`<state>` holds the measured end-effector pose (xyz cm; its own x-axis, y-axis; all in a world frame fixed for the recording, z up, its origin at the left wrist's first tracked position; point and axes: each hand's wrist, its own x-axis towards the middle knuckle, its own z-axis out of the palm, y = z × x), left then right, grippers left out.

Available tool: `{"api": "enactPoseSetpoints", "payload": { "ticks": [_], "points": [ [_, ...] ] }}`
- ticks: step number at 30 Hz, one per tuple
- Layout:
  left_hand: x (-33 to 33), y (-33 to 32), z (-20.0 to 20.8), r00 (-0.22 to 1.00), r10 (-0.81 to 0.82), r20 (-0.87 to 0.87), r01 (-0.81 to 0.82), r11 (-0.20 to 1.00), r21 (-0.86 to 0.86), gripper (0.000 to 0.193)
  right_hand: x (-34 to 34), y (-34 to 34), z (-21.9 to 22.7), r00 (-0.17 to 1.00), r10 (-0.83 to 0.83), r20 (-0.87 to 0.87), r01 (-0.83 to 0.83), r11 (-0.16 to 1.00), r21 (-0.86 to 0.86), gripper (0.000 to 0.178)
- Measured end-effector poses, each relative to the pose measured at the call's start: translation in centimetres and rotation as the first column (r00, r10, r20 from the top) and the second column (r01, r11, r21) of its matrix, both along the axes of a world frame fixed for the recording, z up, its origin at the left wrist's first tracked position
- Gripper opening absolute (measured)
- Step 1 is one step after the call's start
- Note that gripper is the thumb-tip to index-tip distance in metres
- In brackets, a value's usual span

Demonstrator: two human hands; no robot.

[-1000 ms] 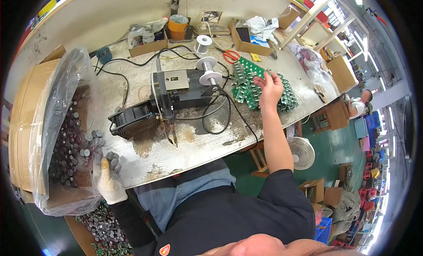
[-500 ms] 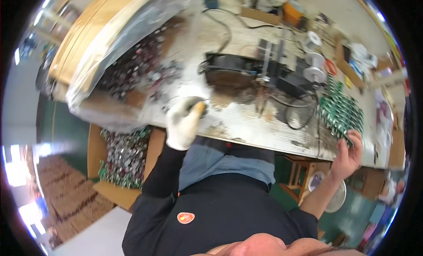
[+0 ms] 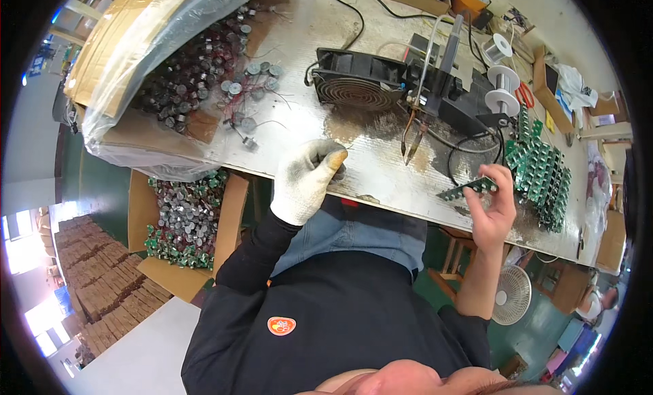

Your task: The person walks across the workshop to a workbench, picks up circuit boards and wired components, and solders the components onto the circuit boards using a soldering iron.

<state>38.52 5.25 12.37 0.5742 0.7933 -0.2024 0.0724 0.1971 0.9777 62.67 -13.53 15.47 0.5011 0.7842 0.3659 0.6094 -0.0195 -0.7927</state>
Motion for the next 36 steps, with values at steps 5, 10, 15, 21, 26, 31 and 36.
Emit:
{"api": "enactPoseSetpoints", "payload": {
  "ticks": [5,10,15,21,26,31,36],
  "points": [
    [1.4,-1.1,-0.2,0.996,-0.051,-0.067,0.061,0.987,0.146,0.022,-0.8,0.4,-2.5,0.934,-0.114,-0.339,0.145,0.987,0.068,0.058],
    [2.4,-1.7,-0.6,0.986,-0.051,-0.161,0.094,0.956,0.276,0.02,-2.2,1.2,-4.3,0.9,-0.168,-0.402,0.243,0.96,0.142,0.051],
    [3.0,-1.9,-1.0,0.978,-0.079,-0.191,0.142,0.929,0.342,0.016,-3.0,1.9,-3.7,0.987,-0.087,-0.138,0.113,0.976,0.188,0.046],
    [3.4,-1.9,-0.7,0.976,-0.067,-0.205,0.153,0.887,0.435,0.012,-3.3,2.3,-4.4,0.989,-0.063,-0.137,0.075,0.993,0.091,0.053],
    [3.8,-2.1,-0.7,0.972,-0.087,-0.219,0.176,0.885,0.431,0.011,-4.7,3.1,-4.5,0.706,0.008,-0.708,0.092,0.991,0.102,0.058],
    [4.0,-2.6,-1.2,0.97,-0.157,-0.184,0.203,0.943,0.264,0.011,-6.4,2.8,-4.4,0.575,0.008,-0.818,-0.131,0.988,-0.083,0.056],
    [4.9,-2.5,0.3,0.984,-0.175,-0.032,0.164,0.96,-0.226,0.016,-6.7,3.0,-4.4,0.562,0.08,-0.823,-0.225,0.973,-0.059,0.053]
  ]
}}
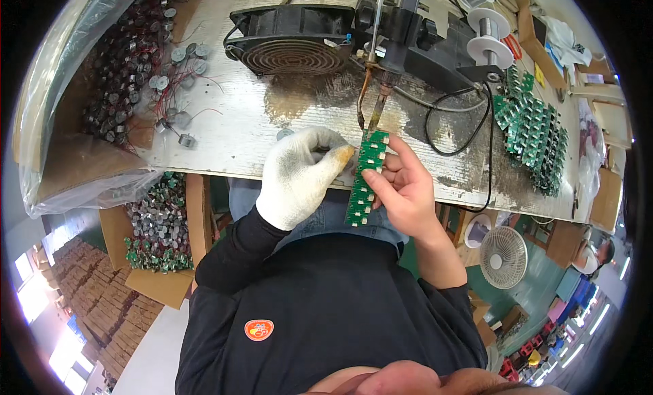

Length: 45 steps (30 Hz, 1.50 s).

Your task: The person walks across the workshop to a workbench, picks up circuit boards and wired components, and solders the components onto the circuit boards using a soldering iron.

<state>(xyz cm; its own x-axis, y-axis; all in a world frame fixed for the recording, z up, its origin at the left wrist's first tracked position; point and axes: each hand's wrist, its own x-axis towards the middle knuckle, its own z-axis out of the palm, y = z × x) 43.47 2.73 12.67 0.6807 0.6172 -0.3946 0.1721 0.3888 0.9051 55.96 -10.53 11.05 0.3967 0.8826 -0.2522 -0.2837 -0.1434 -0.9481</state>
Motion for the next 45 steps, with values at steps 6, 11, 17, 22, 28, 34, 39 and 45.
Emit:
{"api": "enactPoseSetpoints", "payload": {
  "ticks": [6,11,17,22,28,34,39,45],
  "points": [
    [0.2,0.3,-0.5,0.998,-0.035,-0.046,0.044,0.979,0.198,0.017,-0.1,-0.2,0.0,1.0,0.025,0.019,-0.026,0.999,0.021,0.054],
    [0.5,0.1,-0.1,0.999,0.047,0.009,-0.046,0.997,-0.061,0.016,-0.2,0.0,0.3,1.0,0.018,-0.014,-0.018,0.999,0.029,0.054],
    [0.9,0.1,0.1,0.997,0.072,0.028,-0.068,0.992,-0.108,0.015,-0.1,0.1,0.4,1.0,0.003,-0.024,-0.002,0.999,0.046,0.054],
    [0.9,0.2,-0.2,0.999,0.043,0.003,-0.043,0.989,0.14,0.014,-0.3,0.0,0.5,1.0,-0.029,-0.013,0.029,0.998,0.056,0.054],
    [0.7,-0.3,-0.7,0.995,0.101,-0.002,-0.101,0.995,0.024,0.015,-0.5,-0.2,-0.2,1.0,-0.018,0.009,0.018,0.998,0.052,0.052],
    [0.8,-0.4,-0.2,0.996,0.093,-0.017,-0.092,0.994,0.051,0.014,-0.5,-0.2,-0.1,0.999,-0.022,0.039,0.021,0.999,0.027,0.052],
    [0.8,-0.4,-0.2,0.996,0.086,0.02,-0.087,0.996,0.037,0.012,-0.6,-0.1,0.2,1.0,-0.023,0.008,0.022,1.0,0.021,0.052],
    [0.8,-0.3,-0.3,0.995,0.1,0.029,-0.099,0.994,-0.037,0.012,-0.6,0.2,0.5,0.999,-0.029,-0.02,0.029,0.999,0.026,0.051]
  ]
}}
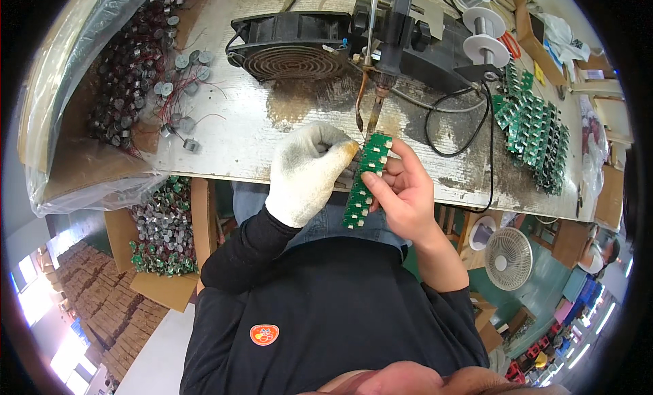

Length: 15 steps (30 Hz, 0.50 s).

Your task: The person walks across the workshop to a workbench, picks up circuit boards and wired components, and solders the components onto the circuit boards using a soldering iron.

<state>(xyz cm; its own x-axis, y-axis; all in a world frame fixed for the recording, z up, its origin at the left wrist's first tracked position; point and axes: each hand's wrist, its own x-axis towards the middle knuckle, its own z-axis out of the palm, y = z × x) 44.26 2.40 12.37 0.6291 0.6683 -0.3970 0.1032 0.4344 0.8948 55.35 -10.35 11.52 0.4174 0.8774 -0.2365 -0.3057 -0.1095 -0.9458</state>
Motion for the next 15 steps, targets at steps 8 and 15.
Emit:
{"api": "enactPoseSetpoints", "payload": {
  "ticks": [8,15],
  "points": [
    [0.1,0.1,-0.3,1.0,-0.01,-0.011,0.01,0.999,0.047,0.014,0.0,0.0,-0.1,1.0,-0.006,0.005,0.006,1.0,0.012,0.05],
    [0.0,-0.1,-0.4,1.0,0.018,0.006,-0.018,0.999,-0.046,0.013,-0.2,-0.1,-0.5,1.0,-0.01,0.006,0.01,1.0,0.017,0.049]
  ]
}}
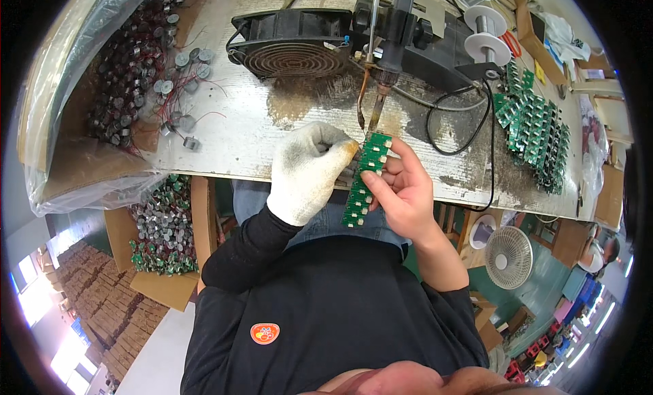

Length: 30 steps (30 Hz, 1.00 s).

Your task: The person walks across the workshop to a workbench, picks up circuit boards and wired components, and solders the components onto the circuit boards using a soldering iron.

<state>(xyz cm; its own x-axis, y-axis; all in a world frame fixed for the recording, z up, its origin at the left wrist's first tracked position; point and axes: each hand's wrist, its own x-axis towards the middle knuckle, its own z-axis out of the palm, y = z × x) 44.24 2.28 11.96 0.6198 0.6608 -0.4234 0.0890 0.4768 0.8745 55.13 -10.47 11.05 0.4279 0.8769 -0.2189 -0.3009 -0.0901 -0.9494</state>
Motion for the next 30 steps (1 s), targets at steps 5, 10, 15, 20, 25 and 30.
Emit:
{"api": "enactPoseSetpoints", "payload": {
  "ticks": [5,10,15,20,25,30],
  "points": [
    [0.1,0.1,-0.2,0.999,-0.028,-0.046,0.032,0.995,0.09,0.012,0.0,0.0,0.3,1.0,0.0,-0.001,0.0,1.0,-0.015,0.049],
    [-0.2,0.0,0.1,1.0,-0.019,-0.021,0.021,0.996,0.083,0.013,-0.1,-0.2,0.2,1.0,0.011,0.016,-0.011,1.0,-0.021,0.049],
    [0.1,-0.1,0.7,1.0,0.019,0.021,-0.018,0.999,-0.032,0.014,-0.1,-0.4,-0.1,0.999,0.019,0.033,-0.019,1.0,-0.013,0.049],
    [0.3,0.0,0.9,1.0,0.02,0.006,-0.02,1.0,-0.007,0.014,-0.3,-0.3,0.2,1.0,0.001,0.002,-0.001,1.0,-0.023,0.051],
    [0.3,0.0,0.4,1.0,0.013,-0.007,-0.012,0.991,0.13,0.014,-0.3,-0.3,-0.1,1.0,-0.002,0.013,0.002,1.0,-0.001,0.052],
    [0.5,-0.1,1.2,1.0,0.0,-0.026,0.004,0.991,0.131,0.014,-0.3,-0.3,0.6,1.0,0.0,-0.002,-0.001,1.0,-0.004,0.05]
  ]
}}
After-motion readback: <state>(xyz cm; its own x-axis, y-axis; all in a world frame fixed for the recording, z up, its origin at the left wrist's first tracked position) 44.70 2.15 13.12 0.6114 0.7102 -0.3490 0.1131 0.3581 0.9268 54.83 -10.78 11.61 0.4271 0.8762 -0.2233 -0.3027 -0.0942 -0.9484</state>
